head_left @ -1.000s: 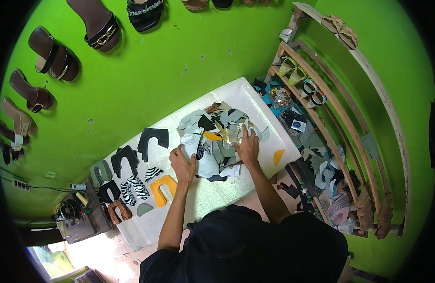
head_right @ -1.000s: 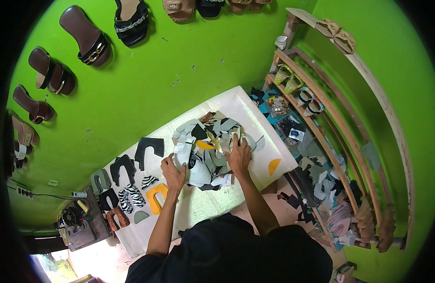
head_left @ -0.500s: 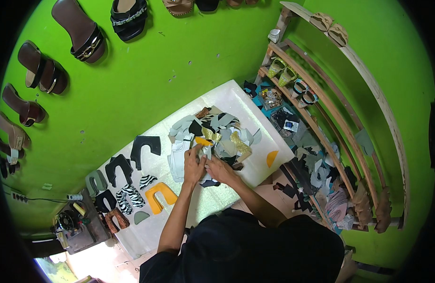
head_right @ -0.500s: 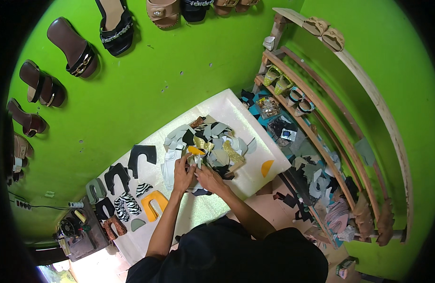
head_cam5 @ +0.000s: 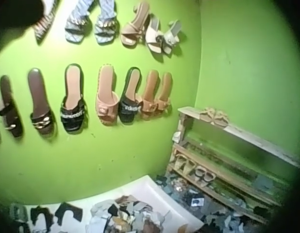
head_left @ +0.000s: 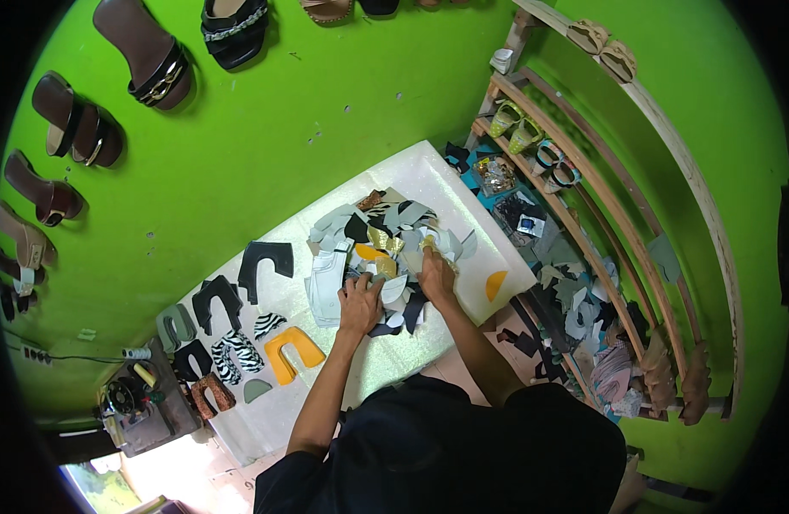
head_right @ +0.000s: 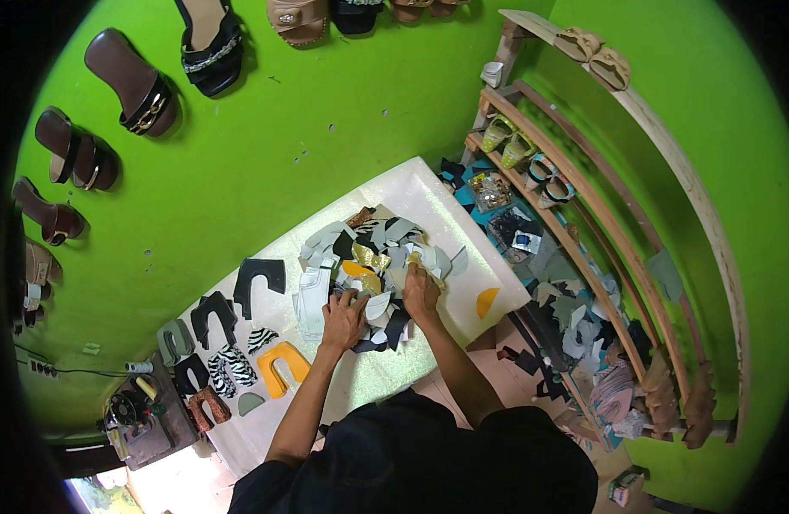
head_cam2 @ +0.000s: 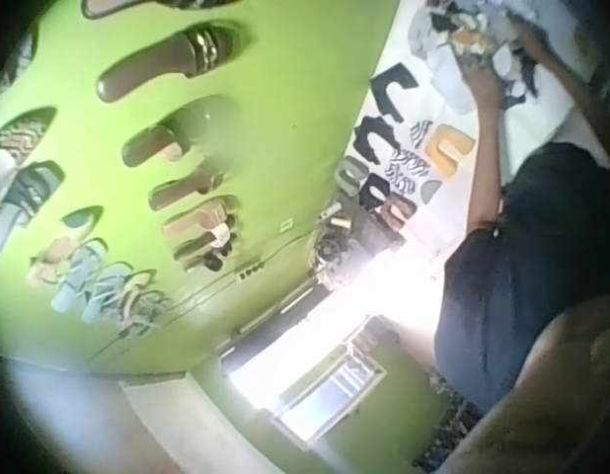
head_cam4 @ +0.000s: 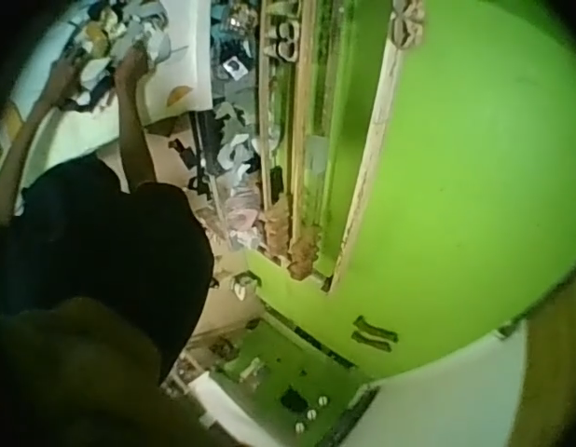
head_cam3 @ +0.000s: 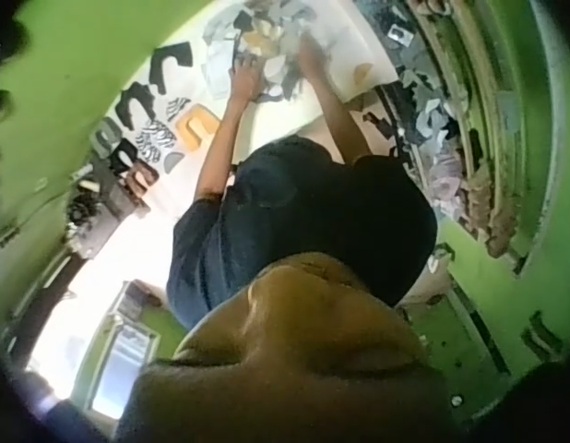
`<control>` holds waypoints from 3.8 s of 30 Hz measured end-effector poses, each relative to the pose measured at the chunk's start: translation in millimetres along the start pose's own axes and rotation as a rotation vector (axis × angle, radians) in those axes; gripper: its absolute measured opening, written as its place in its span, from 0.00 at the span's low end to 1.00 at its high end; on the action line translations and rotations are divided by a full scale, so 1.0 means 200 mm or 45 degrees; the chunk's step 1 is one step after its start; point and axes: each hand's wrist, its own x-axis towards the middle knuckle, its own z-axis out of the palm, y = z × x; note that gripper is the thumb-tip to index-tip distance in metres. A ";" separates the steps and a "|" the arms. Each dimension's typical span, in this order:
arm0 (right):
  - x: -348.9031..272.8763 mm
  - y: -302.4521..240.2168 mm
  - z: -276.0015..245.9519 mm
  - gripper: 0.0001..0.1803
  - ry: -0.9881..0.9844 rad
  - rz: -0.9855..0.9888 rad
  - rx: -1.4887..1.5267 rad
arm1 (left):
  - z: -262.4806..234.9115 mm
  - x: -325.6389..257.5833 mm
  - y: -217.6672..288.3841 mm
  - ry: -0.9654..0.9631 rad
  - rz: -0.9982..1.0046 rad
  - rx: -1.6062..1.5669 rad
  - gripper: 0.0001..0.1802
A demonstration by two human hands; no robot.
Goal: Sorting and laying out various patterned shoe upper components on a work surface.
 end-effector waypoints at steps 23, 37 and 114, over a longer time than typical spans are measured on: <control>-0.05 -0.01 -0.14 0.27 0.241 -0.287 0.340 | -0.02 0.03 0.00 -0.058 -0.597 -1.398 0.10; -0.04 -0.10 0.10 0.18 -0.008 -0.349 0.089 | -0.02 0.00 -0.05 -0.125 -0.670 -1.344 0.09; 0.31 -0.04 -0.02 0.09 0.238 -0.126 0.216 | -0.18 -0.02 -0.11 0.215 -0.673 -1.665 0.05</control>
